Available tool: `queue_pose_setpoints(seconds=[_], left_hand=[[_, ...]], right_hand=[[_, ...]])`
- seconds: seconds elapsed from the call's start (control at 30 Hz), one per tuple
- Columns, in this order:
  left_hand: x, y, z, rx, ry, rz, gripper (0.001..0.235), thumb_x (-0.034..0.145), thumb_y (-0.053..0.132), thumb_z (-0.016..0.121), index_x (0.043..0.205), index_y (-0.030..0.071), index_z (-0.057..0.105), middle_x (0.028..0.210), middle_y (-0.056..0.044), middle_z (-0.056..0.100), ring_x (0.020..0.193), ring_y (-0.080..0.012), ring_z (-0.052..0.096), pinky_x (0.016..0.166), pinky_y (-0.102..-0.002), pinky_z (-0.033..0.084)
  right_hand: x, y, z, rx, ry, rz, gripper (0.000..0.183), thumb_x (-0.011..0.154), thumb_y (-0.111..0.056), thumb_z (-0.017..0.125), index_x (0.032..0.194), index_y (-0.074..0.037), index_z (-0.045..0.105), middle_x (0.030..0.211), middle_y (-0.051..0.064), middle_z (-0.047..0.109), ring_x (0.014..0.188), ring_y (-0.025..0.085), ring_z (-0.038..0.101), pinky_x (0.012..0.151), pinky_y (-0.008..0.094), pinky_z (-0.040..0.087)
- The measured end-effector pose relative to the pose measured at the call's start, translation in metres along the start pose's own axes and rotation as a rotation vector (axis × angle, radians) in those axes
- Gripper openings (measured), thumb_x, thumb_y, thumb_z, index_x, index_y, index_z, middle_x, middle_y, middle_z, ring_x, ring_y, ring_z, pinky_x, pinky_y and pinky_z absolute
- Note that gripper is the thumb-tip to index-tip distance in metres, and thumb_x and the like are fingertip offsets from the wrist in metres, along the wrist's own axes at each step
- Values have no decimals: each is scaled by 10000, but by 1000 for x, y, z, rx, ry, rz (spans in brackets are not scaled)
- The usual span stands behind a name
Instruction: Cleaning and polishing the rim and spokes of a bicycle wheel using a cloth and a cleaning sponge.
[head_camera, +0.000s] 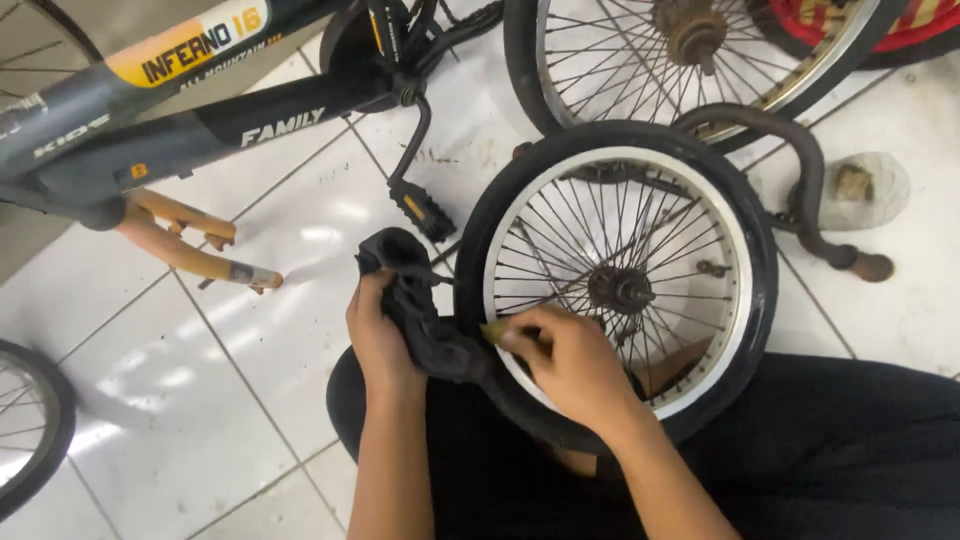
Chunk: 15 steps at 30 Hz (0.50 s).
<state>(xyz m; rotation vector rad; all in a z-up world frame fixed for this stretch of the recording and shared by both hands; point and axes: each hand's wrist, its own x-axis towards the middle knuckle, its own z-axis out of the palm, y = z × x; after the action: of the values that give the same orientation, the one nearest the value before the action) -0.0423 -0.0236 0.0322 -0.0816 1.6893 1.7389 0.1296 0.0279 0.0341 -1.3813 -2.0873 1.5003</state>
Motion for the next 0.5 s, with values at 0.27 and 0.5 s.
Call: queue_pose_setpoints(seconds=[0.27,0.5], left_hand=[[-19,5,2,2,-5,25,129,915,173,629,807,109,601,537,1,471,445,-103,467,448,-228,433],[-24,13,15,-3,100,-102,145,909,144,568,836,54,655,696,-10,510,624,-149,472,560,-272,374]], right_hand=[[-17,21,30,-122,132,-20,176,949,-274,697,1029,-140,777,813,89,765,742,327,752,620,428,609],[-36,23,-7,-96,-75,171,323,921,-438,637,1096,-215,792,736,-64,804,384,97,513,545,273,498]])
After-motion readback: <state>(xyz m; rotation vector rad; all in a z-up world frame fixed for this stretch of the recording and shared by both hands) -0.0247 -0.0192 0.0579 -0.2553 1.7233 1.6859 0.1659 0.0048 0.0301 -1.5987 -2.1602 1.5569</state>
